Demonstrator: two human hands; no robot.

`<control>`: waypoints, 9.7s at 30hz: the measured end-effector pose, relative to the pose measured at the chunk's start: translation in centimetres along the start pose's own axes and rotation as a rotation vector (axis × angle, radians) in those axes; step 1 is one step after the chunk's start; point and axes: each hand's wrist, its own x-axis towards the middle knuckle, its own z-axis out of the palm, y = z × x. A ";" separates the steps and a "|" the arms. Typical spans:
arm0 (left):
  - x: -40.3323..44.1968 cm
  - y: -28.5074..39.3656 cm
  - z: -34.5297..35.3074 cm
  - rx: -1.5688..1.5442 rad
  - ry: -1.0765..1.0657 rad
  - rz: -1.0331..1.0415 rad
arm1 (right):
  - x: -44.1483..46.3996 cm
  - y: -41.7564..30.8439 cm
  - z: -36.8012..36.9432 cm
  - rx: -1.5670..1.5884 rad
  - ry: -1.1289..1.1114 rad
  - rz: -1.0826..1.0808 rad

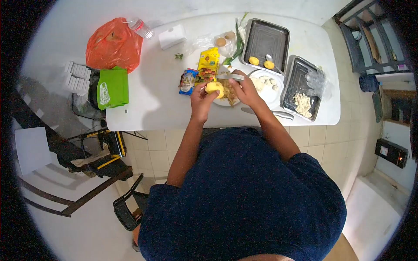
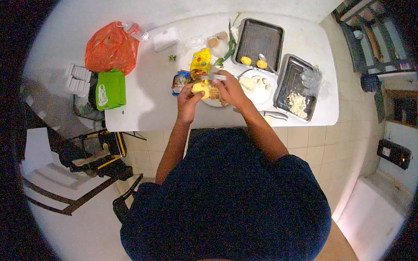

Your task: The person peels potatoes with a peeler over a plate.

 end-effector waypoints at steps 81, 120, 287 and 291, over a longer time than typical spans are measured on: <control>2.9 -3.1 -2.3 -0.395 0.153 -0.703 | -1.5 6.5 3.2 0.316 0.312 0.517; 22.4 -6.4 4.3 0.999 -0.205 0.539 | 4.8 20.3 -7.4 -0.712 0.027 0.630; -0.8 -3.4 1.6 -0.481 0.091 -0.166 | -0.4 0.9 3.2 0.159 0.144 0.148; -0.3 -2.5 1.1 -0.537 0.077 -0.125 | -0.6 0.4 3.3 0.251 0.189 0.178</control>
